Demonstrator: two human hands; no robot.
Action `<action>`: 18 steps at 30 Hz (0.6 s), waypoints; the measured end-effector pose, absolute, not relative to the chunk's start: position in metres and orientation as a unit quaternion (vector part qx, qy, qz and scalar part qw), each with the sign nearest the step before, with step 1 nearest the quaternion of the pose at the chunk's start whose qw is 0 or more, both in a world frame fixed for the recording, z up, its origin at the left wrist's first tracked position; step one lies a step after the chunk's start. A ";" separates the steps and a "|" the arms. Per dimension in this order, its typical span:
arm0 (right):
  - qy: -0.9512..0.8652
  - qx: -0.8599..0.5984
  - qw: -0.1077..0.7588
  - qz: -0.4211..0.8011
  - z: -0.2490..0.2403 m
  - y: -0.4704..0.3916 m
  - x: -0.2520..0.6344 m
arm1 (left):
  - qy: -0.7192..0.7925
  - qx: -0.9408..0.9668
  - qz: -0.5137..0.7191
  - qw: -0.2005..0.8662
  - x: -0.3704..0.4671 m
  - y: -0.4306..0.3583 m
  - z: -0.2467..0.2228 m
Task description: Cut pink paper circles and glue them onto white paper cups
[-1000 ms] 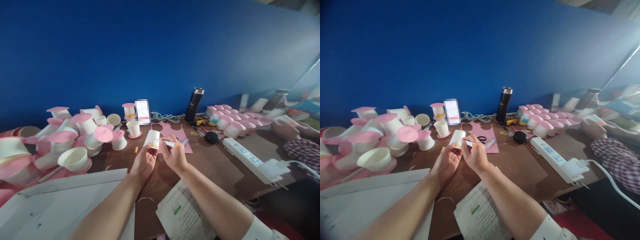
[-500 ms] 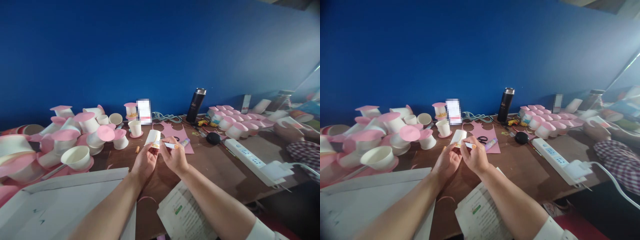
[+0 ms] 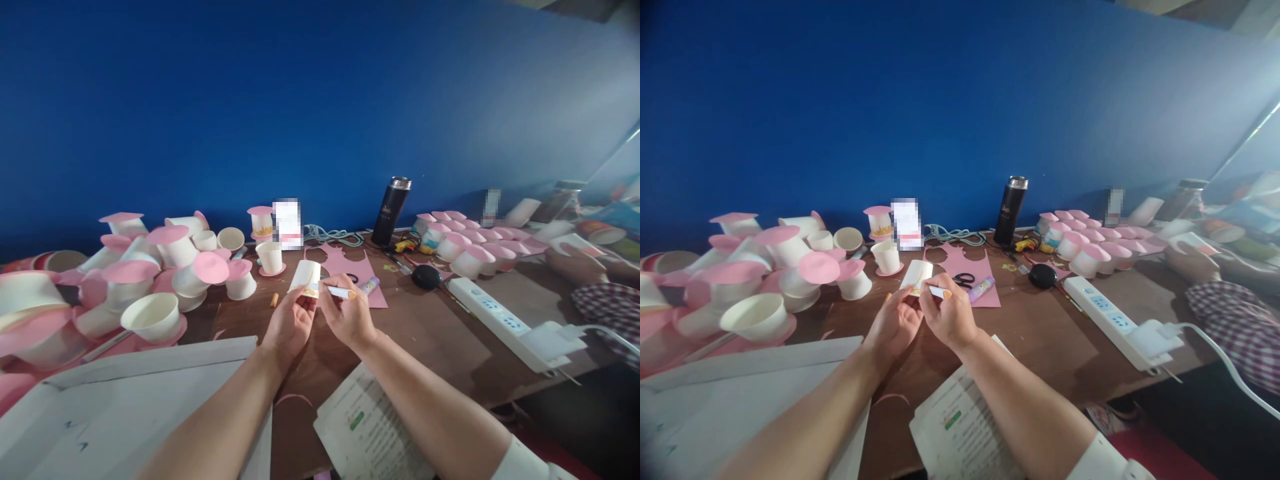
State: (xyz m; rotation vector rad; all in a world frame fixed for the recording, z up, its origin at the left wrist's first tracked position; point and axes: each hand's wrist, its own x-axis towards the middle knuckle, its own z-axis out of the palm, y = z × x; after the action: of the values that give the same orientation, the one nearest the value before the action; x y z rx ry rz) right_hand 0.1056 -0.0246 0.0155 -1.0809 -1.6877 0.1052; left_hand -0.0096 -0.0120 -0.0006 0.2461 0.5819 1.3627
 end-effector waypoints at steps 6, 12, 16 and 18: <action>-0.665 -0.470 0.580 0.016 0.016 -0.021 0.111 | 0.275 0.085 0.627 0.723 -0.009 -0.010 -0.001; -0.663 -0.479 0.575 0.016 0.015 -0.017 0.113 | 0.263 0.084 0.628 0.728 -0.010 -0.009 -0.006; -0.659 -0.482 0.577 0.007 0.016 -0.017 0.113 | 0.264 0.087 0.627 0.728 -0.010 -0.009 -0.005; -0.658 -0.480 0.580 0.007 0.016 -0.016 0.113 | 0.263 0.091 0.628 0.727 -0.010 -0.010 -0.005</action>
State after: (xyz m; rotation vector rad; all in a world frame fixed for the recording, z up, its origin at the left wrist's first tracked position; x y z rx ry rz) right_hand 0.1128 -0.0164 0.0161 -1.1221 -1.5394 0.0174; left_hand -0.0102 -0.0098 -0.0048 0.2012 0.5792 1.3850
